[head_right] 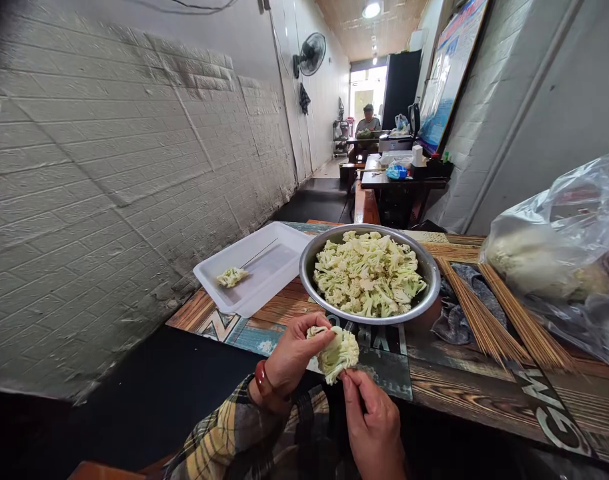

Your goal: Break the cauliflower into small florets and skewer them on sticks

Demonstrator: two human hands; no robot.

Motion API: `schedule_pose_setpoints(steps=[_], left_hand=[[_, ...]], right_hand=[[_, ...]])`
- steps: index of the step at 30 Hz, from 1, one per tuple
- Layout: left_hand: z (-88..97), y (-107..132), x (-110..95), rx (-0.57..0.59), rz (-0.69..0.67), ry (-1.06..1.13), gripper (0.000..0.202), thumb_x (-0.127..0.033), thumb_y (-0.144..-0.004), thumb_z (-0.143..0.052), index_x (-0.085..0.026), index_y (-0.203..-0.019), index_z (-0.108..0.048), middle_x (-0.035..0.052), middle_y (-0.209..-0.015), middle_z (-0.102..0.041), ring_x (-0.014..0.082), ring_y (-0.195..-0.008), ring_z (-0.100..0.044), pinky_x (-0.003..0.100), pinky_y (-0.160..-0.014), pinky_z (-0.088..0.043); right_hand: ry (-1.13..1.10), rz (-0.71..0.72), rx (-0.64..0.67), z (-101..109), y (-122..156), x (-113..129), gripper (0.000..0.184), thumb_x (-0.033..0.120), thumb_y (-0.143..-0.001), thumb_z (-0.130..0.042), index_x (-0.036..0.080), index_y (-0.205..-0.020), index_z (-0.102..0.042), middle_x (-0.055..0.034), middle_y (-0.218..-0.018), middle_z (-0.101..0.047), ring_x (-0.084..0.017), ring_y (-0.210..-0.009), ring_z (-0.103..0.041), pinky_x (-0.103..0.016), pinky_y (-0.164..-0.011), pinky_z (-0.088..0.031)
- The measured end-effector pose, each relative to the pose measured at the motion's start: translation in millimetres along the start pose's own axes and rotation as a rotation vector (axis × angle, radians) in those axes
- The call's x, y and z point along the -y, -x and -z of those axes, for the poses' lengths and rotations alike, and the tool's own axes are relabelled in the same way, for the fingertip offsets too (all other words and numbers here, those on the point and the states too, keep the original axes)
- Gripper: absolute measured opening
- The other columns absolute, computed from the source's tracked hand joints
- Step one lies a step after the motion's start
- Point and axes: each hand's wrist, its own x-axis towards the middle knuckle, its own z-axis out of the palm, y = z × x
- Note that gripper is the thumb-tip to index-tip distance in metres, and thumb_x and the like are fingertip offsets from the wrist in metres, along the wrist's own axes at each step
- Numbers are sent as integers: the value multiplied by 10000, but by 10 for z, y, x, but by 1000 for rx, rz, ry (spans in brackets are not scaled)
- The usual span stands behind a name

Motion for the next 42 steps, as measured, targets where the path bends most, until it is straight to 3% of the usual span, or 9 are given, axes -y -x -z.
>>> schedule_pose_setpoints(steps=[2, 5, 9, 12, 16, 20, 24, 28, 42], left_hand=[[19, -41, -10, 63, 9, 9, 273, -382, -620, -747, -132, -674, -650, -8, -631, -552, 92, -591, -449, 213, -572, -336], [65, -104, -45, 138, 4, 64, 367, -419, -684, -716, -147, -930, -699, 47, -814, -652, 140, -750, -552, 236, -694, -404], [126, -158, -95, 102, -63, 128, 448, -459, -788, -611, -144, -1105, -644, 119, -1015, -668, 181, -855, -587, 296, -786, -431], [130, -168, -143, 46, -124, 136, 427, -453, -821, -572, -131, -1093, -642, 146, -1075, -654, 200, -903, -590, 320, -813, -434], [43, -155, -221, 44, -149, 87, 393, -431, -785, -623, -149, -1056, -661, 116, -1034, -675, 223, -993, -578, 320, -863, -414], [-84, -147, -232, 29, -99, -2, 316, -425, -716, -679, -145, -862, -705, 51, -825, -671, 167, -801, -567, 258, -729, -409], [-142, -157, -189, -2, -50, -20, 309, -438, -671, -693, -131, -679, -658, -1, -623, -563, 106, -605, -454, 224, -579, -337], [-149, -159, -196, -13, -41, -54, 308, -437, -669, -685, -132, -650, -645, -12, -599, -533, 95, -577, -419, 217, -553, -311], [-251, -128, -126, -35, 24, -98, 316, -432, -646, -690, -123, -610, -636, -13, -552, -513, 83, -535, -403, 208, -509, -290]], right_hand=[[-102, -88, 27, 3, -23, -17, 382, 513, -858, -503, 188, -824, -701, -18, -593, -643, -144, -523, -597, -218, -532, -491], [-281, -222, 60, 37, -74, -31, 416, 554, -835, -513, 171, -849, -675, 44, -475, -481, -105, -419, -452, -203, -420, -393], [-485, -338, 51, 85, -155, 1, 412, 562, -798, -558, 164, -867, -641, 74, -488, -384, -82, -414, -356, -187, -367, -271], [-560, -356, 29, 81, -204, 29, 402, 552, -782, -586, 160, -855, -633, 75, -491, -384, -77, -423, -347, -182, -369, -252], [-499, -318, 54, 43, -224, 43, 412, 547, -797, -568, 148, -865, -643, 68, -475, -413, -81, -414, -371, -186, -368, -263], [-367, -254, 66, 28, -215, 62, 426, 553, -811, -541, 152, -874, -669, 41, -500, -477, -103, -442, -449, -196, -383, -319], [-323, -264, 89, 42, -207, 45, 436, 548, -818, -536, 148, -934, -667, 29, -541, -521, -108, -460, -473, -201, -406, -361], [-317, -305, 126, 53, -188, -4, 444, 535, -833, -525, 145, -1014, -638, 36, -582, -537, -94, -427, -465, -212, -439, -400], [-84, -105, -33, 45, -122, 47, 350, 459, -881, -453, 181, -787, -643, 8, -558, -552, -131, -505, -515, -215, -491, -406]])
